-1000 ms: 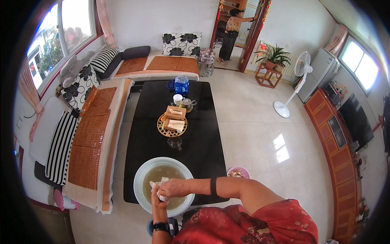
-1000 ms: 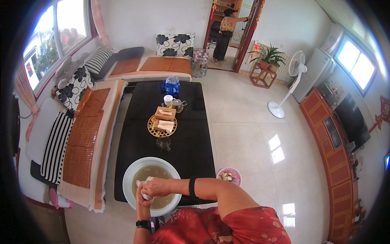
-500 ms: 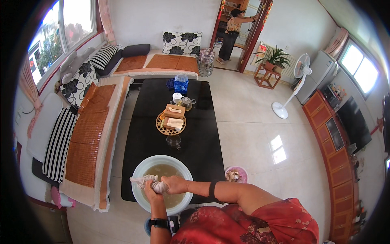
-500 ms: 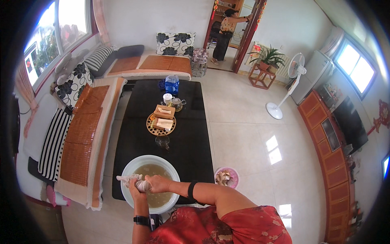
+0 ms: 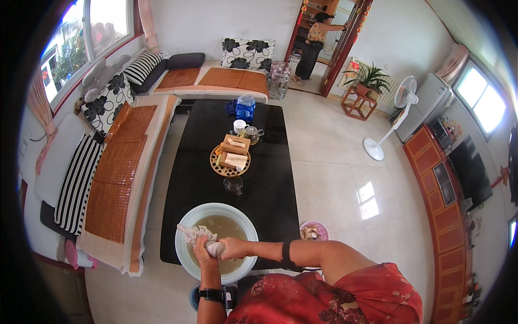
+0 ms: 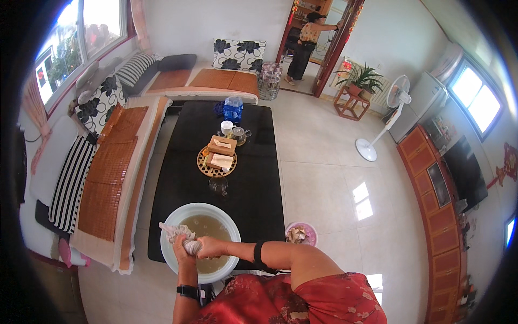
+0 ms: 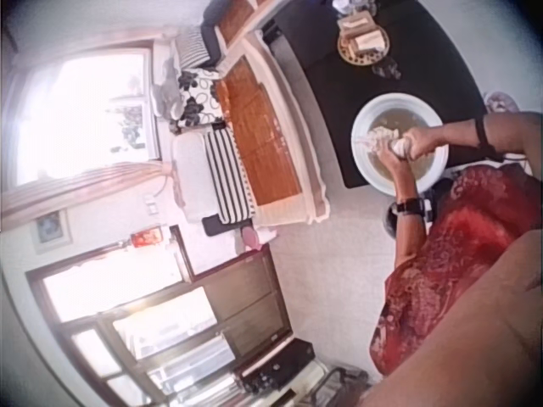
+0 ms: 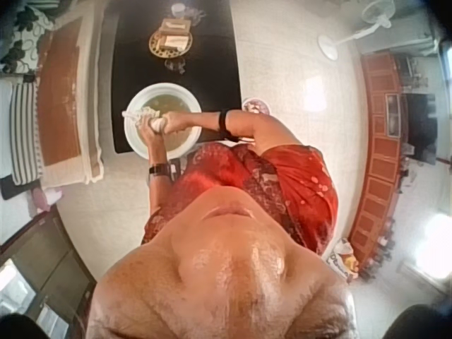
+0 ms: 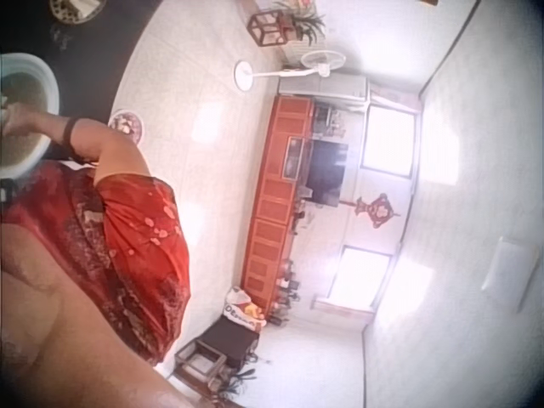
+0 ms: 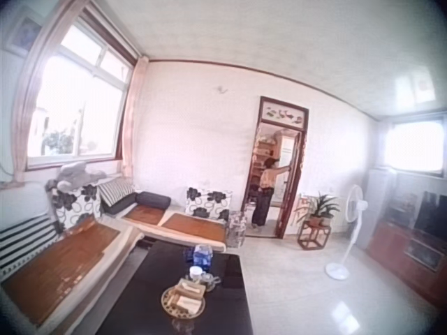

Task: The person wipes a black table with a cloth, then dips the cloth into a basin of water, wrings it out, and wipes a red cabinet surface. The person handles a cloth and basin during the cleaning process.

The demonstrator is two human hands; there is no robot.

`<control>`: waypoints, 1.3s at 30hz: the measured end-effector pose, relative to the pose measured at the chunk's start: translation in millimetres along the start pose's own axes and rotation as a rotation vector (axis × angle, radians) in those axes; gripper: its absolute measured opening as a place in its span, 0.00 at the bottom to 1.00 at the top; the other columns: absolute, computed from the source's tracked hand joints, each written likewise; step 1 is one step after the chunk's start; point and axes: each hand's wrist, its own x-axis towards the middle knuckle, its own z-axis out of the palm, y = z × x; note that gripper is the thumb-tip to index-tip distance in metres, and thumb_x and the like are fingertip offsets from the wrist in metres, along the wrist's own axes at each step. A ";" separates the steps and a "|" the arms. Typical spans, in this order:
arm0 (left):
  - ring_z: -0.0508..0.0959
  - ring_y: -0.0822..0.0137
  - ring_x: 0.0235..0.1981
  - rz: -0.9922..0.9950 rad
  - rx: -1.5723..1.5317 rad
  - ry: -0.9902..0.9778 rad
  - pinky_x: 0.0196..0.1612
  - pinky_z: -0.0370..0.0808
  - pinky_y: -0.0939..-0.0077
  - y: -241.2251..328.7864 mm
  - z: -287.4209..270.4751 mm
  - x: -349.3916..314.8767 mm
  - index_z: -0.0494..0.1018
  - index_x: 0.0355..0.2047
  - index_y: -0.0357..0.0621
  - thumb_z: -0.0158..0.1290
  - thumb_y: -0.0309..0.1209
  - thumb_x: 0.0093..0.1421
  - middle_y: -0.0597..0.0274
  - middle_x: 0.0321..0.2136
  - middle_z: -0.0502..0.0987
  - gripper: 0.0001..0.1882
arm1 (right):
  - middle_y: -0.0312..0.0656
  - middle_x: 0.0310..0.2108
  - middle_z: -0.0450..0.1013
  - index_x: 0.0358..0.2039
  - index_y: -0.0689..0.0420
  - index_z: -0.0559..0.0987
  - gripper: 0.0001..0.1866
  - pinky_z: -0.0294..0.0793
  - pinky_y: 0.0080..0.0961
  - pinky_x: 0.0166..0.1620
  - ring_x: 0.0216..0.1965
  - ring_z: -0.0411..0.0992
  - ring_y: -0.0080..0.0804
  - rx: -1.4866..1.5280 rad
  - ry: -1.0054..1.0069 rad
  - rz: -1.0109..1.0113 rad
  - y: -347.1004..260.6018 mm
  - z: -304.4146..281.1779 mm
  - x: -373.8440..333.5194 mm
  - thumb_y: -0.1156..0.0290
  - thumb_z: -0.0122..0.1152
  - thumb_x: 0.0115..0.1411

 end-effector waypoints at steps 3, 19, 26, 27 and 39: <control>0.78 0.62 0.32 -0.052 0.028 -0.078 0.38 0.78 0.68 3.6 6.1 -5.0 0.74 0.39 0.38 0.55 0.26 0.49 0.60 0.32 0.76 0.15 | 0.39 0.30 0.75 0.52 0.59 0.72 0.32 0.73 0.23 0.25 0.27 0.74 0.26 0.042 -0.025 -0.074 28.6 0.3 17.4 0.68 0.66 0.43; 0.79 0.63 0.30 -0.289 -0.151 -0.149 0.36 0.81 0.68 15.0 40.8 -30.6 0.72 0.42 0.42 0.58 0.29 0.56 0.56 0.32 0.78 0.13 | 0.44 0.59 0.62 0.67 0.49 0.55 0.37 0.70 0.36 0.58 0.54 0.69 0.41 1.230 -0.192 -0.201 31.9 -20.1 46.8 0.43 0.51 0.64; 0.79 0.64 0.26 -0.371 0.010 -0.393 0.30 0.78 0.70 16.5 50.3 -60.8 0.75 0.35 0.42 0.60 0.34 0.58 0.58 0.27 0.78 0.10 | 0.38 0.46 0.70 0.56 0.51 0.70 0.22 0.75 0.26 0.46 0.45 0.72 0.29 0.464 0.103 -0.484 -18.7 -30.8 27.2 0.65 0.60 0.62; 0.78 0.65 0.26 -0.381 0.101 -0.403 0.30 0.77 0.70 20.2 50.5 -60.3 0.75 0.34 0.42 0.60 0.33 0.58 0.58 0.28 0.77 0.09 | 0.34 0.41 0.73 0.49 0.53 0.76 0.15 0.75 0.24 0.43 0.42 0.73 0.26 0.278 0.155 -0.492 -18.8 -35.7 28.1 0.67 0.60 0.62; 0.81 0.46 0.38 0.204 1.403 0.032 0.41 0.77 0.58 -14.9 25.8 -30.5 0.66 0.52 0.38 0.62 0.36 0.43 0.44 0.35 0.80 0.35 | 0.51 0.28 0.77 0.34 0.52 0.78 0.17 0.73 0.46 0.38 0.34 0.76 0.53 -0.710 0.479 -0.334 16.7 -30.0 55.7 0.51 0.51 0.61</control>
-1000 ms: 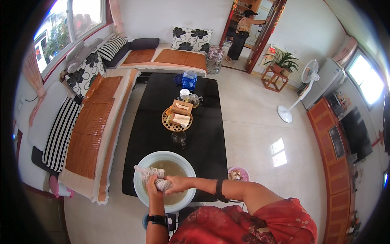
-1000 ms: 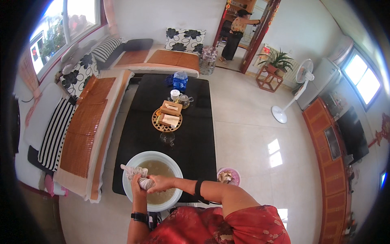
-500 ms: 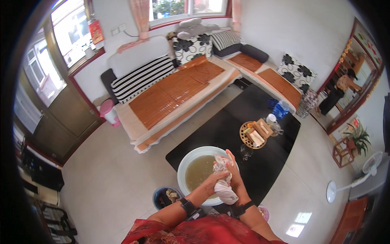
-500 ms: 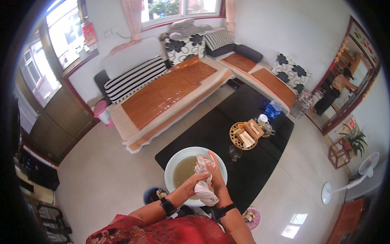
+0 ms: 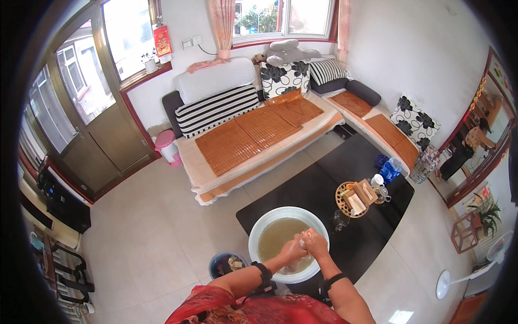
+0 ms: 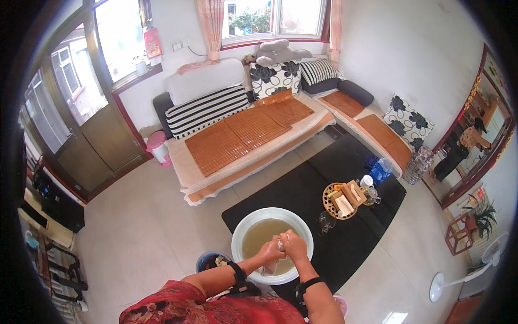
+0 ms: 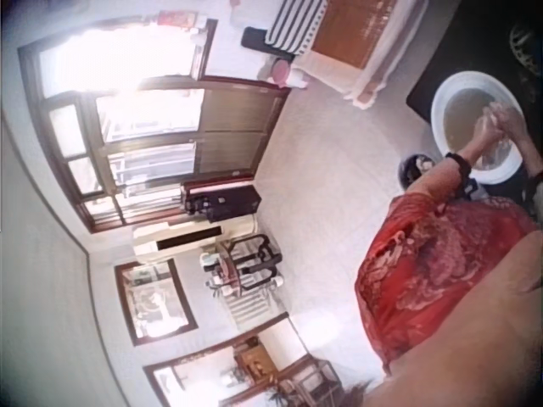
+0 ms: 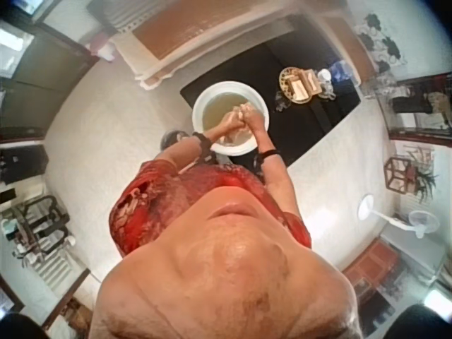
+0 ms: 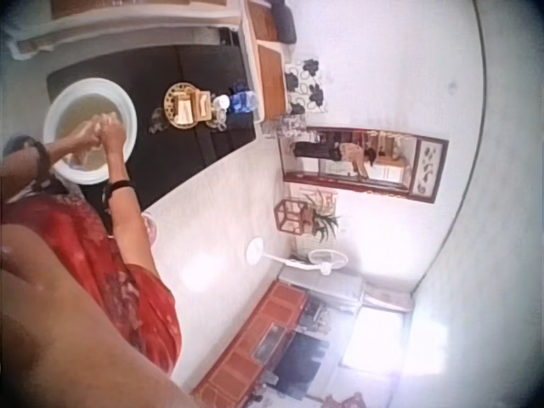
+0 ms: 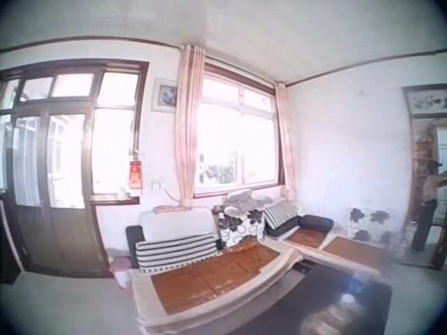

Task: The person wipes a black table with a cloth, then dips the cloth into a basin of water, wrings it out, and wipes a red cabinet surface. The person handles a cloth and basin during the cleaning process.

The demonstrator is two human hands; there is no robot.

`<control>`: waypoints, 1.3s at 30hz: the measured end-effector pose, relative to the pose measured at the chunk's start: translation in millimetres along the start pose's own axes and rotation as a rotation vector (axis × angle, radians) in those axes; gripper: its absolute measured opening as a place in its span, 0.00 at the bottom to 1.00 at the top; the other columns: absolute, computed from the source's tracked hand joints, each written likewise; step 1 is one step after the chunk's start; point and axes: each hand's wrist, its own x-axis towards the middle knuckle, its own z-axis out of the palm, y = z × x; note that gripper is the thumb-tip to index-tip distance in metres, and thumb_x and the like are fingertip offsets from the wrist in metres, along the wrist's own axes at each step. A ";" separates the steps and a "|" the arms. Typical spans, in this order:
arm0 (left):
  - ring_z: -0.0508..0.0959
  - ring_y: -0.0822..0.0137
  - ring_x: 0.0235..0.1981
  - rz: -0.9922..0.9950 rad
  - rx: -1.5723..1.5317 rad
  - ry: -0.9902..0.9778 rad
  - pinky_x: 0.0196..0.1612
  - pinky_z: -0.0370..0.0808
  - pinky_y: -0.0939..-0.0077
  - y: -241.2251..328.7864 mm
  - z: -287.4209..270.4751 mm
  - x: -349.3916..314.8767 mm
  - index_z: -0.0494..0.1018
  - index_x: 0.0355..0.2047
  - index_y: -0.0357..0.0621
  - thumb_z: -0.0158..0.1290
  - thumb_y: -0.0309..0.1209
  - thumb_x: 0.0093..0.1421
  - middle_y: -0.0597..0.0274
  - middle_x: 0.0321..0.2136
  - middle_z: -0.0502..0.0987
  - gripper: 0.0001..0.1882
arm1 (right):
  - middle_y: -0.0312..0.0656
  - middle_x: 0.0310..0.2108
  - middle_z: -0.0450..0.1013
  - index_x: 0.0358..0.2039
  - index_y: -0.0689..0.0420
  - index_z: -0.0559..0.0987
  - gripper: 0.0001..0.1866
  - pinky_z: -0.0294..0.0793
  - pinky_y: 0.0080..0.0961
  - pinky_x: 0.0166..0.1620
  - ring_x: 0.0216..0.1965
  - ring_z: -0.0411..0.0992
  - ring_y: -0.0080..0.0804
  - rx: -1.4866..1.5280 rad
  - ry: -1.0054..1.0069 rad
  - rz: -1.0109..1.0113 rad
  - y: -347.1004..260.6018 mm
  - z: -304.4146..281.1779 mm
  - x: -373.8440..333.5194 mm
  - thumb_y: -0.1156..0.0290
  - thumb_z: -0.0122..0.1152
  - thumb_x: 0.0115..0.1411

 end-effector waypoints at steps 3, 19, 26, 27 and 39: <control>0.79 0.42 0.42 0.137 -0.078 0.026 0.44 0.75 0.56 9.1 -22.5 -9.1 0.60 0.59 0.44 0.61 0.35 0.45 0.39 0.39 0.78 0.39 | 0.52 0.30 0.78 0.36 0.55 0.77 0.22 0.73 0.43 0.39 0.35 0.77 0.50 0.141 0.045 0.096 -0.3 5.8 1.8 0.47 0.51 0.62; 0.77 0.73 0.26 0.112 -1.428 -0.513 0.28 0.75 0.80 29.0 -59.2 -16.3 0.68 0.47 0.43 0.52 0.34 0.62 0.61 0.30 0.77 0.15 | 0.48 0.56 0.66 0.64 0.52 0.61 0.36 0.71 0.42 0.56 0.53 0.70 0.41 1.577 -0.295 -0.038 -65.3 -50.5 15.5 0.38 0.44 0.65; 0.76 0.71 0.20 -0.018 -1.555 -0.520 0.21 0.73 0.78 7.0 -56.9 -6.9 0.72 0.37 0.45 0.51 0.44 0.63 0.62 0.25 0.77 0.15 | 0.44 0.47 0.73 0.53 0.57 0.70 0.22 0.74 0.16 0.34 0.39 0.72 0.25 1.028 -0.231 -0.140 -90.9 -40.3 8.4 0.56 0.53 0.65; 0.76 0.71 0.19 -0.028 -1.541 -0.476 0.21 0.73 0.78 7.3 -59.2 -9.5 0.72 0.37 0.46 0.51 0.45 0.63 0.63 0.25 0.77 0.15 | 0.43 0.46 0.73 0.50 0.57 0.72 0.20 0.73 0.15 0.36 0.40 0.71 0.23 0.981 -0.240 -0.138 -96.2 -41.0 7.1 0.61 0.57 0.61; 0.76 0.65 0.36 -0.161 -1.144 -0.161 0.37 0.78 0.66 52.3 -57.8 -2.7 0.65 0.49 0.46 0.30 0.49 0.71 0.60 0.39 0.72 0.23 | 0.26 0.25 0.67 0.28 0.56 0.74 0.04 0.64 0.15 0.31 0.28 0.63 0.14 0.993 0.136 -0.080 -84.9 -28.4 12.5 0.73 0.60 0.59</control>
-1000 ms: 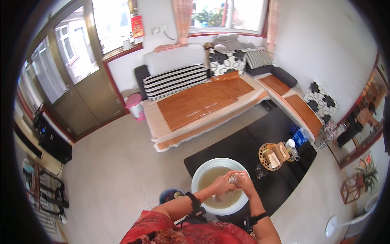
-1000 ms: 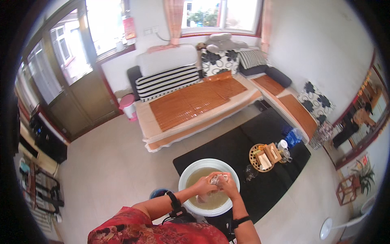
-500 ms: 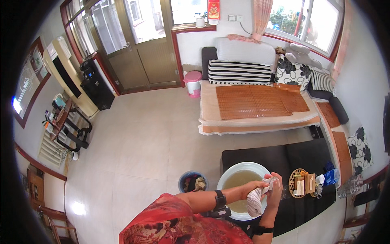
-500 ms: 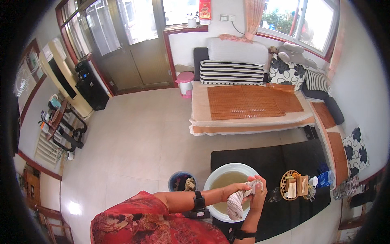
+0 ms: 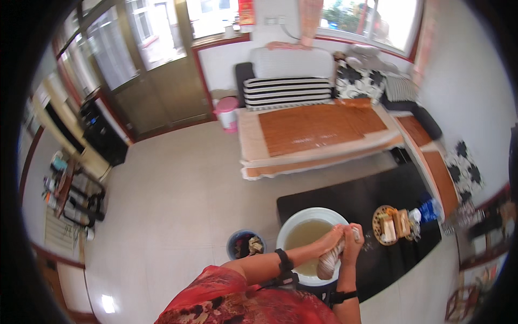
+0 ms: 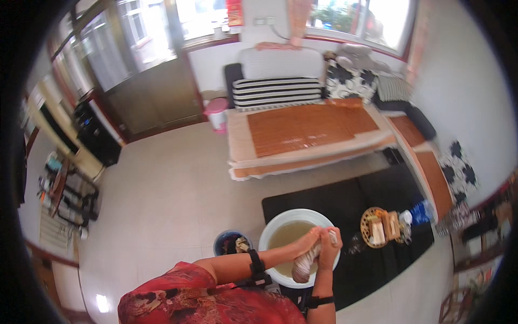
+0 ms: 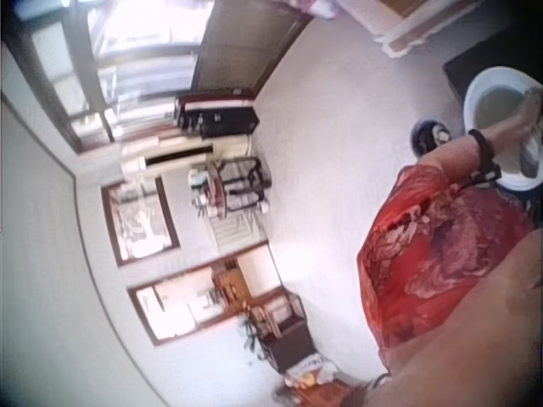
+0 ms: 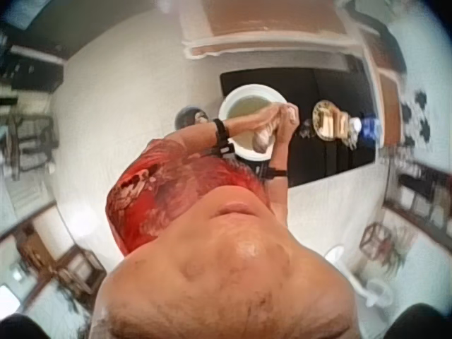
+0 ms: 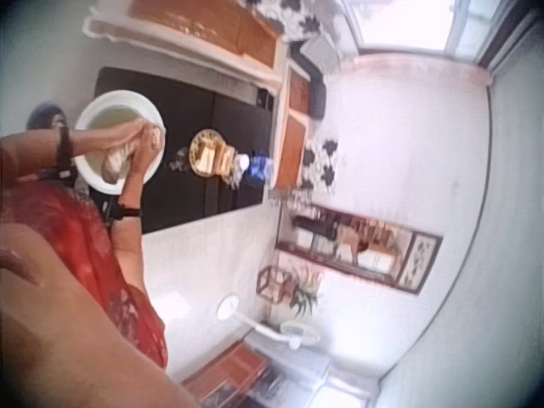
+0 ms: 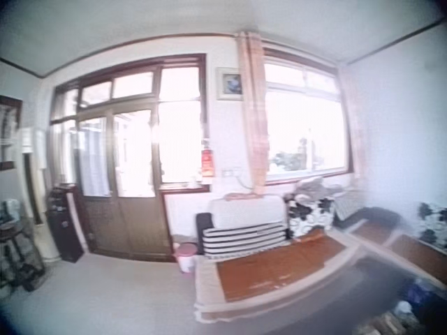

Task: The person wipes a black table with a cloth, then dips the cloth into a basin of water, wrings it out, and wipes a red cabinet surface. The person handles a cloth and basin during the cleaning process.

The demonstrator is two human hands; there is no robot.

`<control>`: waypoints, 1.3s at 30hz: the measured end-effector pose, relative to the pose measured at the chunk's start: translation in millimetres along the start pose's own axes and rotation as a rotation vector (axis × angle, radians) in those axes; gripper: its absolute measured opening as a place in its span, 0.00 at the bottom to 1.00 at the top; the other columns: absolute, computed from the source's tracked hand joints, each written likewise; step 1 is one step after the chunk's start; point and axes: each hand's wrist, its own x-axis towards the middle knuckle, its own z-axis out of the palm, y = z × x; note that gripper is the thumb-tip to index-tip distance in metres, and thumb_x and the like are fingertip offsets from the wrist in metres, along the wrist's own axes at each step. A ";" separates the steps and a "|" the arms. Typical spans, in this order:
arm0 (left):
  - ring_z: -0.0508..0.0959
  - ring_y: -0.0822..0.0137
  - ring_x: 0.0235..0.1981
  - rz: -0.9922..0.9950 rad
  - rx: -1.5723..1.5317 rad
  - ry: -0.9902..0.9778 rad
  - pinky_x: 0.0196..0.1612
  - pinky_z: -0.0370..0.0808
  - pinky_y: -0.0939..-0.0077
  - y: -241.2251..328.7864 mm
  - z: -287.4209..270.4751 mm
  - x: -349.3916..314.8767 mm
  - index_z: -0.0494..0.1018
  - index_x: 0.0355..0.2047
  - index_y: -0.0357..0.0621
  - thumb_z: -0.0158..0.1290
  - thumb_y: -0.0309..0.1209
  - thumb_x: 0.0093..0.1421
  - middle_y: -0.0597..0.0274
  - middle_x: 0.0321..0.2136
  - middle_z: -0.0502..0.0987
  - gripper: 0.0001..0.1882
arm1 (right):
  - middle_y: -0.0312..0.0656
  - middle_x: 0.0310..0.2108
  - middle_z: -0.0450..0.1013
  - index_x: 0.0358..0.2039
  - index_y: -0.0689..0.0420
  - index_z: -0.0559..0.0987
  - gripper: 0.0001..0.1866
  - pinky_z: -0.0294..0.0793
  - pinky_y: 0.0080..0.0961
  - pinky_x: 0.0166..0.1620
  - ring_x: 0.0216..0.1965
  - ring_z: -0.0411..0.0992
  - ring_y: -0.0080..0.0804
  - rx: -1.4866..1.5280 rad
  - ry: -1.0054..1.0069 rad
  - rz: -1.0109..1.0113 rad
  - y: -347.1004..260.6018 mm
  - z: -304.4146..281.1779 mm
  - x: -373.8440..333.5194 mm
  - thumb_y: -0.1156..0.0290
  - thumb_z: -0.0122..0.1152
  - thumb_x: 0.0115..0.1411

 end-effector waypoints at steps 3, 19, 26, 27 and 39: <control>0.75 0.59 0.47 0.430 0.385 0.099 0.52 0.72 0.63 -47.0 -18.8 31.7 0.62 0.55 0.43 0.31 0.49 0.71 0.56 0.46 0.71 0.26 | 0.28 0.27 0.70 0.32 0.56 0.76 0.03 0.67 0.14 0.33 0.29 0.66 0.14 -0.056 0.030 0.037 26.3 -11.7 -1.2 0.72 0.59 0.62; 0.78 0.53 0.45 -0.181 0.107 -0.349 0.49 0.75 0.56 -17.8 -8.8 -24.1 0.59 0.61 0.51 0.28 0.62 0.67 0.48 0.50 0.74 0.35 | 0.29 0.26 0.70 0.36 0.57 0.77 0.03 0.67 0.13 0.30 0.26 0.66 0.12 0.239 0.309 -0.195 -41.3 -23.8 36.5 0.76 0.61 0.61; 0.80 0.48 0.44 -0.470 -0.547 -0.813 0.33 0.83 0.66 -40.1 -28.2 -17.9 0.60 0.61 0.50 0.29 0.63 0.66 0.38 0.52 0.71 0.36 | 0.30 0.30 0.71 0.38 0.57 0.77 0.07 0.69 0.15 0.33 0.31 0.68 0.16 0.028 0.238 -0.317 -63.7 -19.9 26.8 0.78 0.63 0.59; 0.79 0.48 0.45 -0.450 -0.550 -0.693 0.35 0.83 0.66 -41.6 -23.8 -17.9 0.60 0.61 0.50 0.29 0.63 0.66 0.39 0.51 0.72 0.36 | 0.32 0.30 0.72 0.38 0.57 0.77 0.07 0.70 0.17 0.34 0.31 0.70 0.18 -0.036 0.229 -0.324 -67.7 -20.9 23.7 0.77 0.64 0.59; 0.77 0.65 0.41 -0.232 -0.636 -0.059 0.43 0.78 0.62 -17.9 -32.2 -0.8 0.73 0.46 0.53 0.51 0.49 0.64 0.67 0.38 0.78 0.18 | 0.54 0.56 0.62 0.58 0.62 0.63 0.28 0.59 0.37 0.62 0.59 0.61 0.48 -0.586 -0.336 -0.355 -86.9 -38.6 -22.0 0.64 0.57 0.60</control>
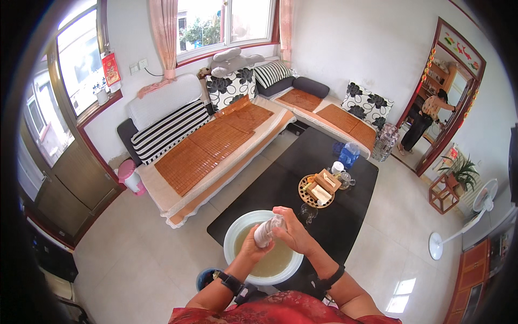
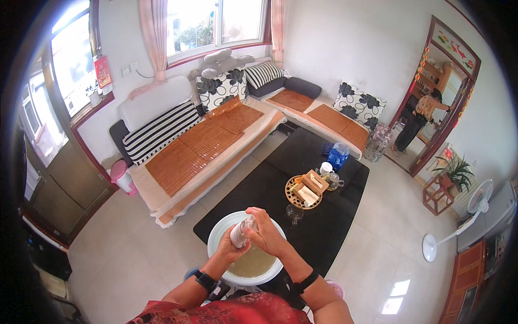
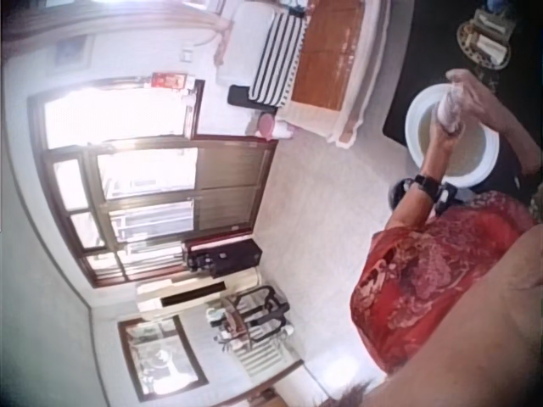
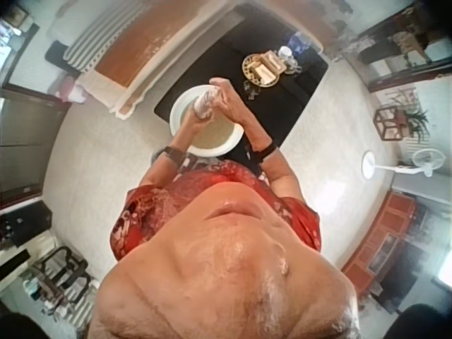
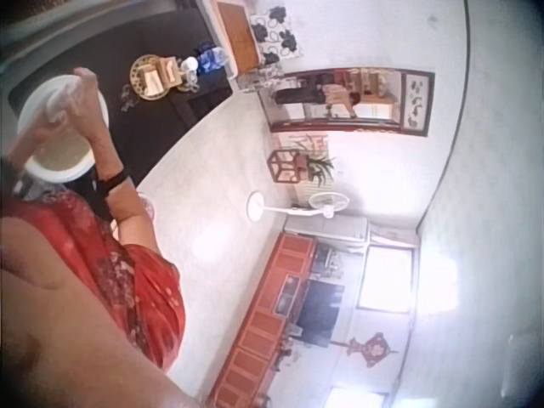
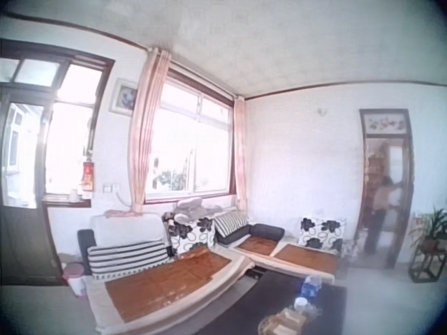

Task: The person wipes a black table with a cloth, then dips the cloth into a basin of water, wrings it out, and wipes a red cabinet surface. The person handles a cloth and basin during the cleaning process.

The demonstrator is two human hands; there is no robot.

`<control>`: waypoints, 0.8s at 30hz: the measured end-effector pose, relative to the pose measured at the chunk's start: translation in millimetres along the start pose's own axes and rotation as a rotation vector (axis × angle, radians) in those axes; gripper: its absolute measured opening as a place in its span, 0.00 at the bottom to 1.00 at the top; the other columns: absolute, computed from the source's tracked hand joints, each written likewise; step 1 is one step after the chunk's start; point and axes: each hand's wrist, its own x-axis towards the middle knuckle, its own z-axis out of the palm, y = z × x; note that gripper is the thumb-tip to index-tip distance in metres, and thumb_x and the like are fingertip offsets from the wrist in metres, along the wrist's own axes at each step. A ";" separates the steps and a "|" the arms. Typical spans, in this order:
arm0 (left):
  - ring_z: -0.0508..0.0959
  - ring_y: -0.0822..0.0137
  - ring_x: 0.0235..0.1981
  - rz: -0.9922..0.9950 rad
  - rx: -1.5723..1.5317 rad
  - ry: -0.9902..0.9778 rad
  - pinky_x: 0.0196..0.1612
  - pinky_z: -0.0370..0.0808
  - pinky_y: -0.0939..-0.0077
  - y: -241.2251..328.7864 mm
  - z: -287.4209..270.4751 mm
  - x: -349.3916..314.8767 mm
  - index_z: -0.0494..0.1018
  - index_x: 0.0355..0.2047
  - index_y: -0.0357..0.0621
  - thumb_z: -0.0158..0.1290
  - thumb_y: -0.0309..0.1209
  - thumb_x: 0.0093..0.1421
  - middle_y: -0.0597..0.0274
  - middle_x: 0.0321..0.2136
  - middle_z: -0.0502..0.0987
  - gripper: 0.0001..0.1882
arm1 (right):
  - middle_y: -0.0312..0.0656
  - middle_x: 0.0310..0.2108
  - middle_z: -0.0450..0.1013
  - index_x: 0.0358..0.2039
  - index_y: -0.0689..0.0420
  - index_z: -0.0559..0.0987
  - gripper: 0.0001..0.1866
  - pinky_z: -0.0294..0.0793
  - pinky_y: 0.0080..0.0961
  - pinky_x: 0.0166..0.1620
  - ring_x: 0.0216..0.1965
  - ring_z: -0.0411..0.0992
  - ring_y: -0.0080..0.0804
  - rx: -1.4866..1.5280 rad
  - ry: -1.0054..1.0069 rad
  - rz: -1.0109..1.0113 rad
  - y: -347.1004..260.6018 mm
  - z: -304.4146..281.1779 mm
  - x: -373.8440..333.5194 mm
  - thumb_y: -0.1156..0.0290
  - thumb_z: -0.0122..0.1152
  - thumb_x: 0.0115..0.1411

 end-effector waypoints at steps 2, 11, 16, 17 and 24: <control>0.80 0.66 0.38 -0.007 0.053 -0.019 0.37 0.81 0.65 3.3 -5.8 -1.8 0.74 0.45 0.51 0.51 0.49 0.63 0.64 0.38 0.79 0.18 | 0.53 0.60 0.60 0.61 0.62 0.60 0.30 0.56 0.36 0.65 0.64 0.58 0.45 0.252 -0.020 0.218 7.0 2.7 -1.9 0.65 0.55 0.61; 0.80 0.65 0.32 -0.058 0.184 -0.035 0.28 0.80 0.75 10.9 0.0 -19.6 0.74 0.43 0.47 0.55 0.47 0.62 0.63 0.33 0.80 0.19 | 0.41 0.56 0.68 0.60 0.58 0.66 0.34 0.67 0.25 0.56 0.53 0.68 0.27 0.651 -0.064 0.353 7.4 -3.0 -28.1 0.66 0.67 0.54; 0.80 0.65 0.31 -0.095 0.128 -0.035 0.28 0.79 0.75 7.5 -9.5 -21.5 0.74 0.43 0.47 0.56 0.47 0.61 0.63 0.33 0.79 0.19 | 0.42 0.55 0.69 0.54 0.56 0.70 0.26 0.69 0.25 0.54 0.52 0.69 0.27 0.729 -0.013 0.290 0.6 14.1 -33.0 0.69 0.66 0.54; 0.79 0.65 0.31 -0.062 0.116 -0.010 0.29 0.79 0.74 5.6 -7.8 -20.9 0.74 0.43 0.47 0.56 0.47 0.61 0.63 0.33 0.79 0.19 | 0.42 0.55 0.69 0.52 0.55 0.71 0.24 0.69 0.26 0.54 0.52 0.69 0.28 0.776 0.014 0.305 0.5 17.0 -33.9 0.70 0.65 0.54; 0.78 0.63 0.32 0.257 0.184 0.226 0.34 0.76 0.65 2.6 22.1 -23.3 0.72 0.37 0.47 0.56 0.44 0.61 0.62 0.33 0.77 0.14 | 0.47 0.47 0.73 0.39 0.55 0.70 0.11 0.74 0.28 0.48 0.43 0.73 0.30 0.839 0.294 0.338 22.5 31.8 -30.3 0.72 0.60 0.58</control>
